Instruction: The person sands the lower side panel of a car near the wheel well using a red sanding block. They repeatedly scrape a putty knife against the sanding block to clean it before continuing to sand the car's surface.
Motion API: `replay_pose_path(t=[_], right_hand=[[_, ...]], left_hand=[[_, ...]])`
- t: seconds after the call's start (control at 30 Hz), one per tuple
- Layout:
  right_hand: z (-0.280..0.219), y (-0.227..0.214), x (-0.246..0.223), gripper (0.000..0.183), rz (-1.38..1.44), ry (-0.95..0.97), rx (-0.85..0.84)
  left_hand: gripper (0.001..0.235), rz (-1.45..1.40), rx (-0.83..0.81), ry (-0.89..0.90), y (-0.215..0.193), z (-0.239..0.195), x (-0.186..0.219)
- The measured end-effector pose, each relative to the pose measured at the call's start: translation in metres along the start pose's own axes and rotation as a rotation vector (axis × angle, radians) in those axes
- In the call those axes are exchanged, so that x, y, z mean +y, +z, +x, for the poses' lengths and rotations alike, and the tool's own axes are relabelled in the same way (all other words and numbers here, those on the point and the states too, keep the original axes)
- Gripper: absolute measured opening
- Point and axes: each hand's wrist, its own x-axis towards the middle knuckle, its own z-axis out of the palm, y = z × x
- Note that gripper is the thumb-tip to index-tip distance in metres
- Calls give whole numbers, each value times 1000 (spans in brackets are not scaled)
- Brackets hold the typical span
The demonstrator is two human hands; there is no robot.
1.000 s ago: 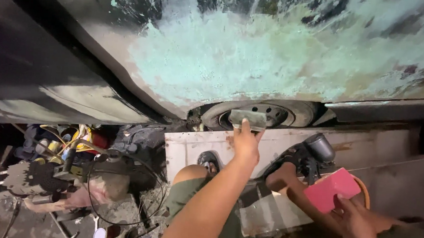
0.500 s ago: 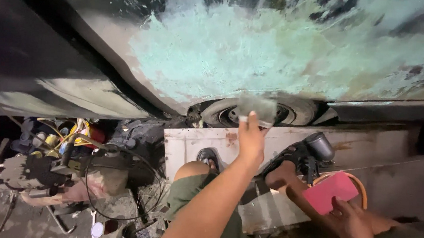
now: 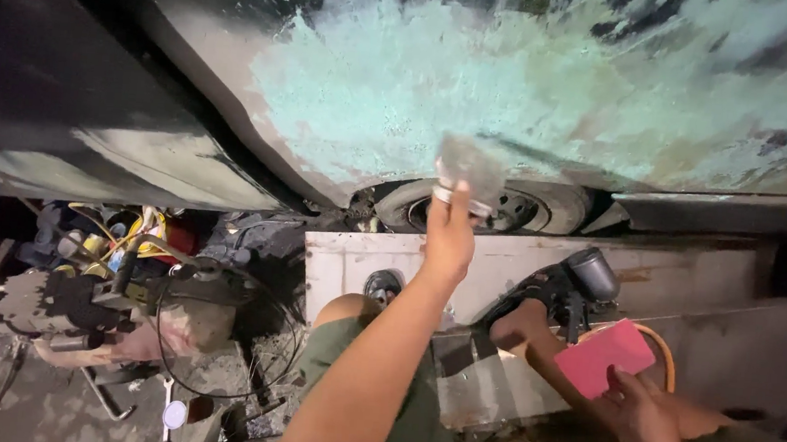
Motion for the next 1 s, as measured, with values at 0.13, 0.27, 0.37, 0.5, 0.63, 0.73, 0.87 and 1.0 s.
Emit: replay_pose_path(t=[0.13,0.27,0.37,0.5,0.63,0.73,0.87,1.0], right_hand=[[-3,7,-9,39,-80,-55,-27],[-12,20,-27,52,-72,-301,-42],[-51,30,-54,48,-535,-722,-54],[-94,52,-76,48,-525,-843,-109],[-132,71,-94,61,-682,-817,-156],[-128,73,-89,55,-813,-1020,-143],[-116,69,-68,48,-881,-1335,-71],[-119,68,-45,50,-920,-1371,-81]], left_hand=[[55,429,-365,235,-31,-34,8],[50,503,-419,411,-58,-51,-13],[70,554,-26,-260,-46,-111,29],[76,603,29,-449,-45,-141,21],[65,125,177,-420,-54,-159,-23],[59,239,42,-385,-71,-165,-54],[73,484,-49,-408,-72,-173,-54],[68,208,127,-590,-63,-173,-57]])
